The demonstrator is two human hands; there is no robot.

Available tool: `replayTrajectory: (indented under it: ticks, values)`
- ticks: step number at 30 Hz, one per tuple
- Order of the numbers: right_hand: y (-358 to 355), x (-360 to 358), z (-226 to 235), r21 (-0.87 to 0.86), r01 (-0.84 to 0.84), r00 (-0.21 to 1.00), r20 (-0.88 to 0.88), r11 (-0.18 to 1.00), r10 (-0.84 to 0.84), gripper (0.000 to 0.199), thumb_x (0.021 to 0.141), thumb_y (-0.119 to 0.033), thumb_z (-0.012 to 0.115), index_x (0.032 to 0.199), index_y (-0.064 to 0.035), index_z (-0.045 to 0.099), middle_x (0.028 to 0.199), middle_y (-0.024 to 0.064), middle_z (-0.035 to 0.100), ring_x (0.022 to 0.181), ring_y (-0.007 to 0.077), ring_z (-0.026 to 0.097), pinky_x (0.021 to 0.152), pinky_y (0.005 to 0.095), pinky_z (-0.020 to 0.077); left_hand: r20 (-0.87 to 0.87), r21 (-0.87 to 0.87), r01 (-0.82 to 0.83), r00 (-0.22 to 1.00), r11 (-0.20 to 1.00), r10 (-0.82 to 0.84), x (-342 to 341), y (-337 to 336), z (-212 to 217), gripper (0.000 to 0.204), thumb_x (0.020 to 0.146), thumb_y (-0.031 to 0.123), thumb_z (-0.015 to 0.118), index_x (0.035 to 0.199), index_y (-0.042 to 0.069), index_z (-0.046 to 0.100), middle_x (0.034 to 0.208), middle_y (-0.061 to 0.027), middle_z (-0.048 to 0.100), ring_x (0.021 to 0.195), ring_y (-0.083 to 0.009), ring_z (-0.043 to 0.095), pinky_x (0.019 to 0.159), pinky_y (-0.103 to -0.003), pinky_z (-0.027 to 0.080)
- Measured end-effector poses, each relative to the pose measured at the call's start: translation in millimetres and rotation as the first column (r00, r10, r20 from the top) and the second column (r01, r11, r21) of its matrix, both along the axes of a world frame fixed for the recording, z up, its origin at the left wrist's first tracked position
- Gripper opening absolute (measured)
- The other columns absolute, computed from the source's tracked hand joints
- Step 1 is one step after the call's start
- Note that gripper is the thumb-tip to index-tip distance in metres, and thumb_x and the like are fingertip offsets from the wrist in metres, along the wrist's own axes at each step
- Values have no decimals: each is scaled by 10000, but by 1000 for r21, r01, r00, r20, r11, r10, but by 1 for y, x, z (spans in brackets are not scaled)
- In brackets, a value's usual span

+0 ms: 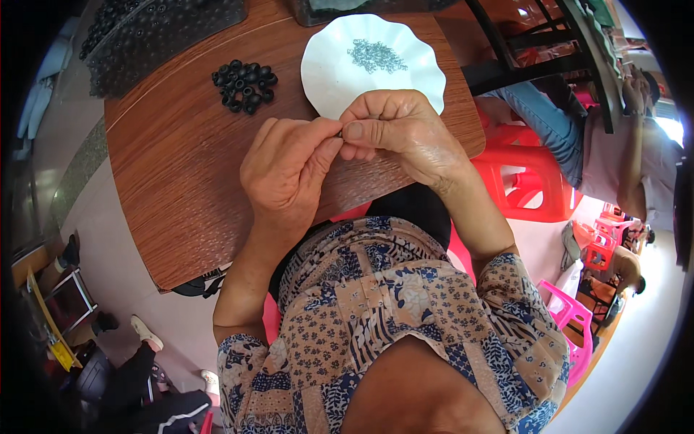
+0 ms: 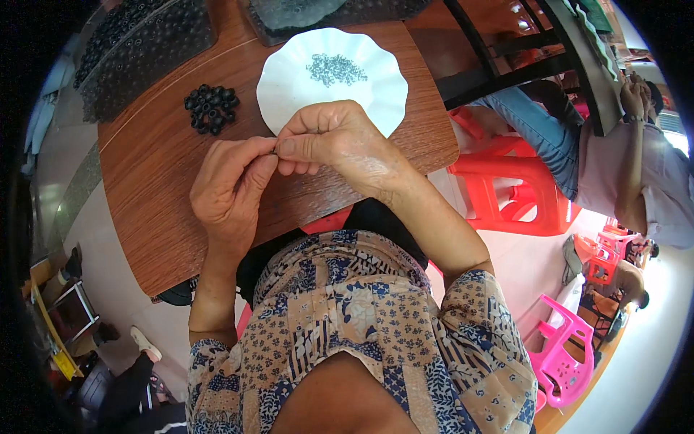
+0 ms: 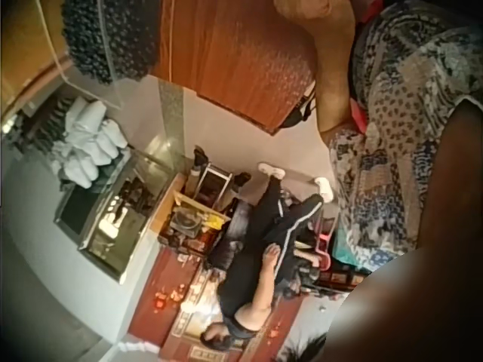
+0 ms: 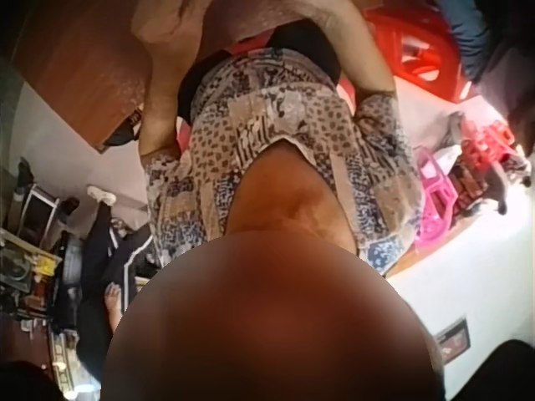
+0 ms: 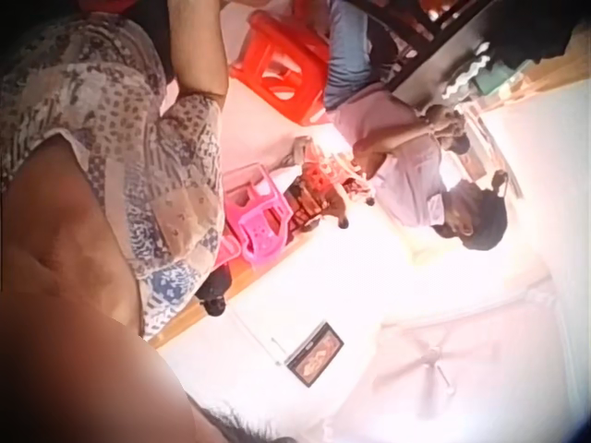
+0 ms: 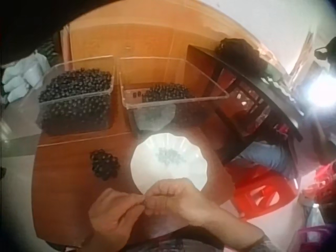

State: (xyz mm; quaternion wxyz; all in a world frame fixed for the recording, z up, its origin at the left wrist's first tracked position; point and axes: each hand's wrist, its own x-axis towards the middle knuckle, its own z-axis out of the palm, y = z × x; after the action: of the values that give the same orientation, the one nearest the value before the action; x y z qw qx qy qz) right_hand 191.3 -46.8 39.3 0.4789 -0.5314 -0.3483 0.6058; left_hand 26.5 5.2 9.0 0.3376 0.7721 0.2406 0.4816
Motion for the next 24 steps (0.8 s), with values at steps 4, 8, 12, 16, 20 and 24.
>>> replayTrajectory:
  ticks: [4,8,12,16,20,24]
  values:
    - [0,-2,-1,-50,21,993,-112,999,-26,144,850,-76,638,914,52,631,786,90,651,662,121,595,601,211,468,12,4,-1,1000,1000,1,1,1,1,129,765,-6,686,886,7,644,743,-65,600,641,-195,545,549,-280,430]
    - [-1,-4,-4,-40,69,983,-170,997,-75,129,843,-67,644,907,44,633,785,84,649,647,116,583,585,201,456,11,-94,27,1000,995,-26,-2,0,2,109,770,10,692,852,9,621,734,-62,590,619,-180,524,535,-274,416]
    - [-1,-6,-1,-11,82,988,-132,997,-83,110,831,-44,649,903,38,635,785,78,648,639,110,575,588,194,455,18,-223,34,999,974,-31,-5,-1,1,102,785,32,691,844,11,611,729,-51,570,624,-155,519,550,-257,410]
    - [-4,-10,-3,87,92,996,-15,992,-91,100,807,16,654,906,24,641,792,60,645,664,91,576,601,190,459,56,-285,77,996,955,-64,-6,-2,-7,94,805,46,683,852,11,610,730,-38,561,629,-127,514,565,-246,410]
    - [-5,-16,-1,230,112,981,128,967,-144,130,791,74,646,907,15,644,819,42,645,711,80,584,641,195,477,190,-491,163,979,856,-77,-5,-5,-10,92,846,70,657,871,0,603,758,-5,591,644,-80,506,576,-214,410]
    - [-9,-19,-2,278,122,963,199,953,-181,152,776,92,655,906,14,643,845,34,637,752,82,587,674,197,482,315,-766,321,943,557,-111,-8,-2,-5,121,883,111,623,882,-9,606,780,-17,618,641,-52,496,557,-170,380]
